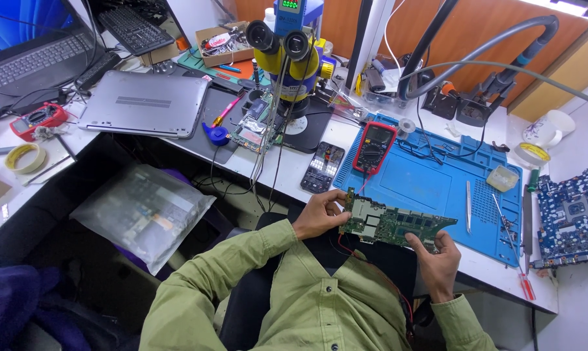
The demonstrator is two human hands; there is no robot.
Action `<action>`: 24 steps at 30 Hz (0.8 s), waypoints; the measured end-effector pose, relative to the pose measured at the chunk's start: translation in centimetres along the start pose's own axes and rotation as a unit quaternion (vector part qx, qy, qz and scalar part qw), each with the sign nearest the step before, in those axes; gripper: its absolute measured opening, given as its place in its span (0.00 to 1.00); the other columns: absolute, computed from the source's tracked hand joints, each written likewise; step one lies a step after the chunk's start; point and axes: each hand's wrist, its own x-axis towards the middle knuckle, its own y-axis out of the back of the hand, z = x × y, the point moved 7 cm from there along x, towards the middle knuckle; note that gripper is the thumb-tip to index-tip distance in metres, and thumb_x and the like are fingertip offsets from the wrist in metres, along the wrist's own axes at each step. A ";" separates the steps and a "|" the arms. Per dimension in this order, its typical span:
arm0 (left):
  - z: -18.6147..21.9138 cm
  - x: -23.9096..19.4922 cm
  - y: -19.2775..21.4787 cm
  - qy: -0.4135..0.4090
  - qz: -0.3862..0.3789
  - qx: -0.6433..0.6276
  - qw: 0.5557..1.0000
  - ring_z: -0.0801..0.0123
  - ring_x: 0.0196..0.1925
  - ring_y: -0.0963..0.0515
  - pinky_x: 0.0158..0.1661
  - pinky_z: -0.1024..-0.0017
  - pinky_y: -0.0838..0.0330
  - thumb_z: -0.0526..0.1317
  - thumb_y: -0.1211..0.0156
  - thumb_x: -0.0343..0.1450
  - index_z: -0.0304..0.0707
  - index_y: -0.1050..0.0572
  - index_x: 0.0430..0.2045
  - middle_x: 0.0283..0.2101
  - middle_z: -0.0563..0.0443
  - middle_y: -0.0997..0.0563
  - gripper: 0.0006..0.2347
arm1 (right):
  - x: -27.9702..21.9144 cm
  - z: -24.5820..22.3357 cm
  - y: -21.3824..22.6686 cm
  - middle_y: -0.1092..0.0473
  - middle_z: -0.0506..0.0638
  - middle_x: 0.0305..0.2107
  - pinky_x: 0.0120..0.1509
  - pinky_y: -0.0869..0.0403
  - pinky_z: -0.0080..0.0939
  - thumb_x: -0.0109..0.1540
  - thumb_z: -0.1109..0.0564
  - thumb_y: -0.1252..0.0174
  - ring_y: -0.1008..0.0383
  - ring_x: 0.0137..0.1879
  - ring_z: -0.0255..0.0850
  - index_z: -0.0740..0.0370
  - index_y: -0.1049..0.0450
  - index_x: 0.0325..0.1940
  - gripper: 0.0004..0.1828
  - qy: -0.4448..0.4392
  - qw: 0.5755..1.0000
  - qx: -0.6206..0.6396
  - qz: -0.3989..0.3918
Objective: The person uses a multimeter to test points on a green circuit board, then flips the board over to inspect the other side. They place the board on a blue mat and use tweezers to pick up a small component from a container.
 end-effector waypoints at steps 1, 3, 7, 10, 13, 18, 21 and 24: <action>0.0 0.0 0.0 0.000 0.000 0.000 1.000 0.77 0.24 0.25 0.30 0.75 0.28 0.39 0.33 0.71 0.36 0.23 0.45 0.31 0.51 0.21 0.12 | 0.0 0.5 0.0 0.61 0.45 0.33 0.48 0.53 0.52 0.62 0.50 0.34 0.60 0.38 0.39 0.53 0.53 0.31 0.29 0.000 1.000 0.000 0.000; 0.0 0.0 0.0 -0.005 0.004 -0.002 1.000 0.78 0.22 0.28 0.29 0.76 0.30 0.38 0.33 0.70 0.36 0.23 0.42 0.27 0.53 0.22 0.10 | 0.0 1.5 0.0 0.56 0.44 0.31 0.62 0.30 0.40 0.61 0.48 0.32 0.52 0.39 0.39 0.57 0.47 0.31 0.27 -0.006 1.000 0.001 0.000; -0.2 0.0 0.0 0.011 0.010 -0.003 1.000 0.79 0.23 0.29 0.29 0.77 0.31 0.38 0.32 0.68 0.36 0.23 0.39 0.22 0.56 0.25 0.10 | 0.0 2.4 -0.1 0.40 0.46 0.28 0.54 0.30 0.44 0.61 0.50 0.30 0.39 0.40 0.39 0.58 0.37 0.31 0.21 -0.006 1.000 0.010 -0.006; 0.0 0.0 0.1 0.013 0.011 -0.001 1.000 0.77 0.24 0.25 0.30 0.77 0.26 0.38 0.32 0.68 0.38 0.24 0.39 0.27 0.54 0.22 0.10 | 0.1 2.5 -0.1 0.28 0.50 0.34 0.59 0.26 0.46 0.59 0.51 0.28 0.29 0.44 0.41 0.63 0.28 0.37 0.17 -0.006 1.000 0.004 -0.001; 0.0 -0.1 0.0 0.023 0.010 -0.014 1.000 0.78 0.24 0.27 0.29 0.77 0.29 0.39 0.33 0.68 0.38 0.23 0.40 0.25 0.56 0.22 0.10 | 0.0 1.8 0.1 0.50 0.44 0.29 0.51 0.33 0.41 0.61 0.50 0.30 0.48 0.38 0.39 0.56 0.43 0.29 0.25 0.013 1.000 -0.004 0.002; -0.4 -0.1 0.0 0.008 0.004 -0.011 1.000 0.75 0.26 0.26 0.32 0.74 0.27 0.39 0.33 0.71 0.38 0.24 0.44 0.33 0.51 0.22 0.11 | 0.1 1.6 0.1 0.56 0.44 0.30 0.46 0.40 0.42 0.61 0.50 0.31 0.54 0.38 0.39 0.56 0.48 0.29 0.28 0.021 1.000 -0.009 0.010; -0.4 -0.1 0.0 0.007 0.004 -0.009 1.000 0.77 0.26 0.26 0.31 0.76 0.28 0.39 0.33 0.71 0.38 0.24 0.44 0.35 0.51 0.22 0.11 | -0.1 1.7 0.2 0.55 0.44 0.31 0.54 0.33 0.41 0.61 0.49 0.31 0.52 0.39 0.40 0.57 0.47 0.30 0.27 0.021 1.000 -0.014 0.011; -0.4 -0.1 0.0 0.012 0.004 -0.015 1.000 0.76 0.26 0.26 0.32 0.74 0.28 0.39 0.33 0.71 0.37 0.24 0.46 0.34 0.50 0.22 0.12 | 0.1 1.3 0.3 0.52 0.43 0.28 0.42 0.43 0.42 0.61 0.49 0.31 0.51 0.37 0.38 0.56 0.45 0.29 0.26 0.023 0.999 -0.019 0.013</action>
